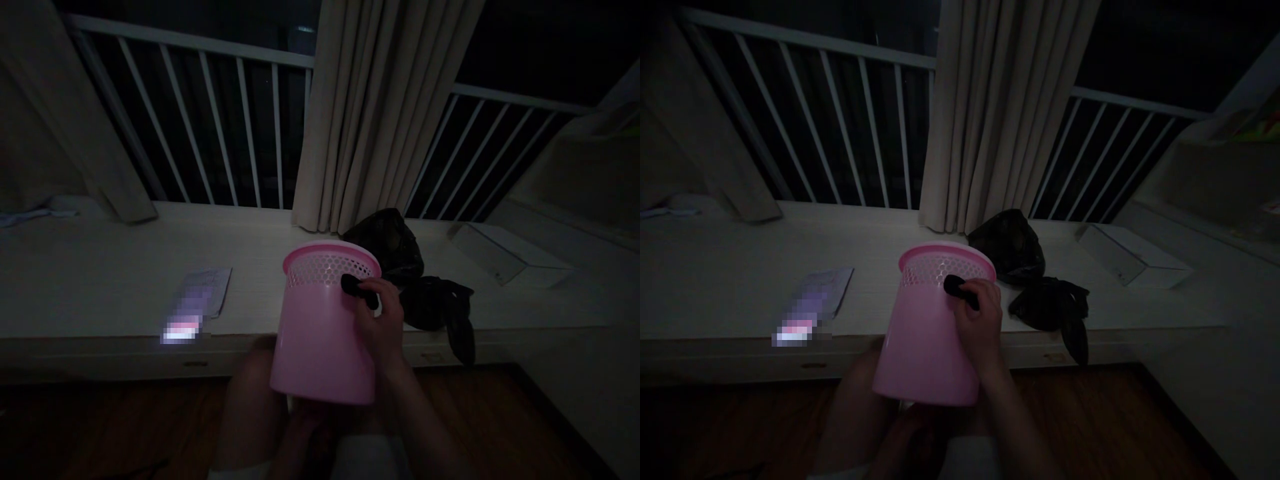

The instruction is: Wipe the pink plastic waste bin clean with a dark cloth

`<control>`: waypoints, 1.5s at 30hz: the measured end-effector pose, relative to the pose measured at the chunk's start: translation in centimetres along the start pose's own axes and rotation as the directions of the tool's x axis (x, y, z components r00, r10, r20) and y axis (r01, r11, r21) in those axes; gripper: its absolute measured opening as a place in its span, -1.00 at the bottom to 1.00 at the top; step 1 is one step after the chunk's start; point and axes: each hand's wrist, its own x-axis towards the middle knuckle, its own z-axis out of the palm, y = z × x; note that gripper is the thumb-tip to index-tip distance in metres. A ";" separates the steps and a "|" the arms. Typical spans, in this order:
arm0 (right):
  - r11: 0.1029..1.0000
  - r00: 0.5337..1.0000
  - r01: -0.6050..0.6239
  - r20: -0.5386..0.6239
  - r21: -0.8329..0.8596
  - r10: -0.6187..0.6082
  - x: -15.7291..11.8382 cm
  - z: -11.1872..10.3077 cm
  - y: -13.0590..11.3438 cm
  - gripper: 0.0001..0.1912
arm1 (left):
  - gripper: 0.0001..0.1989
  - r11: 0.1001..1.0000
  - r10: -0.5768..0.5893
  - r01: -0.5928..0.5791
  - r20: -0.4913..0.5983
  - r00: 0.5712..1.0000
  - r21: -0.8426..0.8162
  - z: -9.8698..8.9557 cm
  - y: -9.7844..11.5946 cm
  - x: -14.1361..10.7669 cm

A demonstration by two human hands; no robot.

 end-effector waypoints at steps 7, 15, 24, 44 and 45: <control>0.976 0.936 0.200 0.312 -0.086 -0.165 -0.4 -0.4 -0.2 -0.66 | -0.49 0.995 -0.091 0.092 -0.026 0.996 0.036 0.2 -0.8 0.2; 0.967 0.971 0.225 0.113 -0.121 -0.211 0.0 -1.8 -1.1 -0.87 | -0.40 0.995 -0.082 0.084 -0.024 0.996 0.054 0.5 -1.2 0.3; 0.984 0.955 0.124 0.286 -0.125 -0.084 5.5 -0.5 -3.3 -0.78 | -0.39 0.995 -0.083 0.084 -0.019 0.996 0.052 0.9 -1.0 -0.1; 0.845 0.783 0.337 0.622 -0.415 -0.007 -0.5 0.9 -3.5 -0.78 | -0.55 0.983 -0.083 0.081 0.010 0.996 0.163 -1.9 -5.4 1.9; 0.851 0.780 0.340 0.625 -0.400 -0.018 -1.2 0.7 -3.8 -0.78 | -0.56 0.982 -0.086 0.083 0.011 0.996 0.172 -1.9 -5.6 1.9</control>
